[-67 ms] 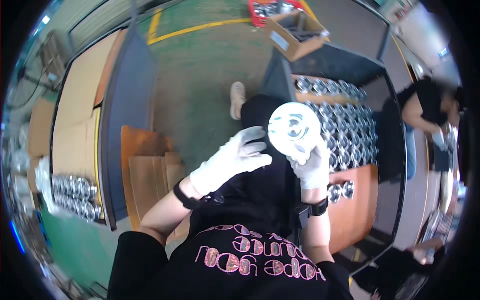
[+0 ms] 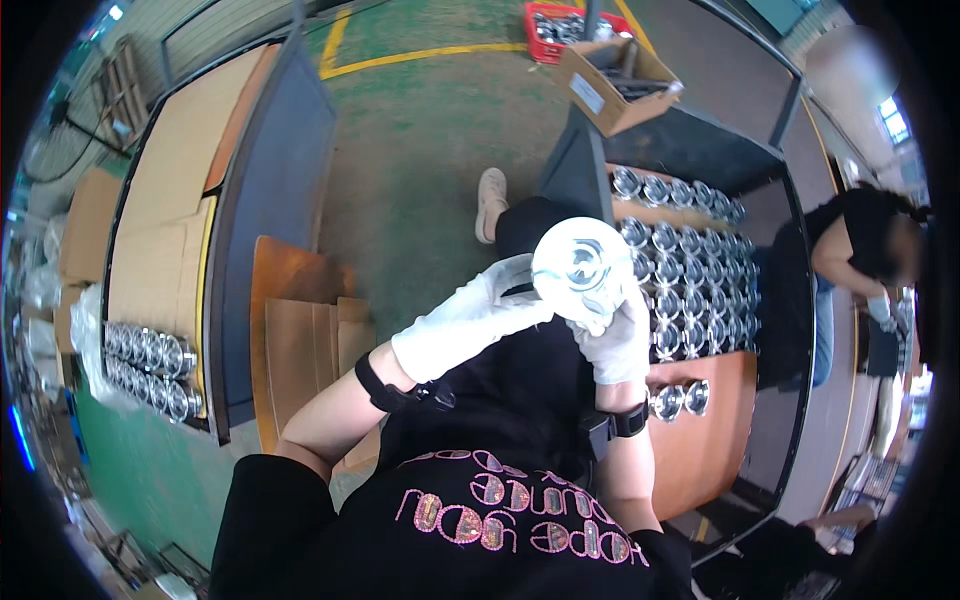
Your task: Sort and arrange metal pistons within a storage bin, using cardboard dividers.
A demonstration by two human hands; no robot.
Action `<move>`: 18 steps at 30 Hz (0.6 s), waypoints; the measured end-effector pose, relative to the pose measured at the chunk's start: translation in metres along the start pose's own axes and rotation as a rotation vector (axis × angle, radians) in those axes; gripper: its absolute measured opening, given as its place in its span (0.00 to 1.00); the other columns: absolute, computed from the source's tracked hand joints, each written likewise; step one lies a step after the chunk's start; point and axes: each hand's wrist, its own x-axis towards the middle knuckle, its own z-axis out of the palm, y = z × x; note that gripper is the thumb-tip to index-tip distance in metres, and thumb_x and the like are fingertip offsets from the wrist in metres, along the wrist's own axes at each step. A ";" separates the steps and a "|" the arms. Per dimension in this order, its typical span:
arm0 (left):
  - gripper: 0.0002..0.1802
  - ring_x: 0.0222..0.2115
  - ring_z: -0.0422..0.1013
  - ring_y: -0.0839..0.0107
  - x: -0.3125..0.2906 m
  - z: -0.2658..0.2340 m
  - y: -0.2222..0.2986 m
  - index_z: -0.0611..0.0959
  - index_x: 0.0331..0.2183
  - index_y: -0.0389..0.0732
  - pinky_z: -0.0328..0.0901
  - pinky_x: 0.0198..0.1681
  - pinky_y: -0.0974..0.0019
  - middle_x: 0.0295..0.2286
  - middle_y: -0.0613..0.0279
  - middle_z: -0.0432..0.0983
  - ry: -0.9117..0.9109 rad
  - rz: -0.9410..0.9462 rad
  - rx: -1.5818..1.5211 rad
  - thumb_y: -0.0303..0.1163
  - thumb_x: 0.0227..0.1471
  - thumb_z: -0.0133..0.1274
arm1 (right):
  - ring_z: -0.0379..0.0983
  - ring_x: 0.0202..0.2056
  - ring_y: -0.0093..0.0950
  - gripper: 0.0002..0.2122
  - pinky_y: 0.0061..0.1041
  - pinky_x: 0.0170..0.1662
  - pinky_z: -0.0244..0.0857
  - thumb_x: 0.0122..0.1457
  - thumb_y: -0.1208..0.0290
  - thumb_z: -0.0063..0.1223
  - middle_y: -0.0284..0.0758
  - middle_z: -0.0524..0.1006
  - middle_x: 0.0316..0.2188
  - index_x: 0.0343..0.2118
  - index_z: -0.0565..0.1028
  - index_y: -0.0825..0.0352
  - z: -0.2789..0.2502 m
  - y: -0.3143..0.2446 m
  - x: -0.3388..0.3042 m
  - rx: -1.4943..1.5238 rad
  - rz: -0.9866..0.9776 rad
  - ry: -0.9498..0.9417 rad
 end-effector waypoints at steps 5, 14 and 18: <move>0.20 0.49 0.67 0.71 -0.001 -0.026 -0.015 0.69 0.52 0.31 0.62 0.56 0.67 0.48 0.58 0.70 0.000 -0.019 -0.462 0.31 0.61 0.45 | 0.56 0.12 0.16 0.12 0.17 0.16 0.51 0.61 0.59 0.51 0.29 0.73 0.22 0.37 0.73 0.64 -0.002 0.028 0.029 -0.112 0.081 -0.067; 0.17 0.43 0.71 0.73 0.003 -0.029 -0.018 0.71 0.46 0.32 0.66 0.49 0.71 0.41 0.59 0.73 0.164 -0.010 -0.364 0.27 0.55 0.54 | 0.52 0.13 0.12 0.12 0.13 0.17 0.50 0.62 0.56 0.49 0.21 0.69 0.17 0.29 0.74 0.59 0.012 0.040 0.034 -0.305 -0.011 0.064; 0.24 0.43 0.71 0.74 0.001 -0.024 -0.004 0.72 0.46 0.31 0.66 0.47 0.72 0.40 0.59 0.74 0.346 0.069 0.103 0.30 0.49 0.61 | 0.73 0.37 0.23 0.17 0.23 0.35 0.69 0.65 0.56 0.43 0.34 0.75 0.39 0.45 0.72 0.65 0.034 0.048 0.026 -0.284 -0.116 0.023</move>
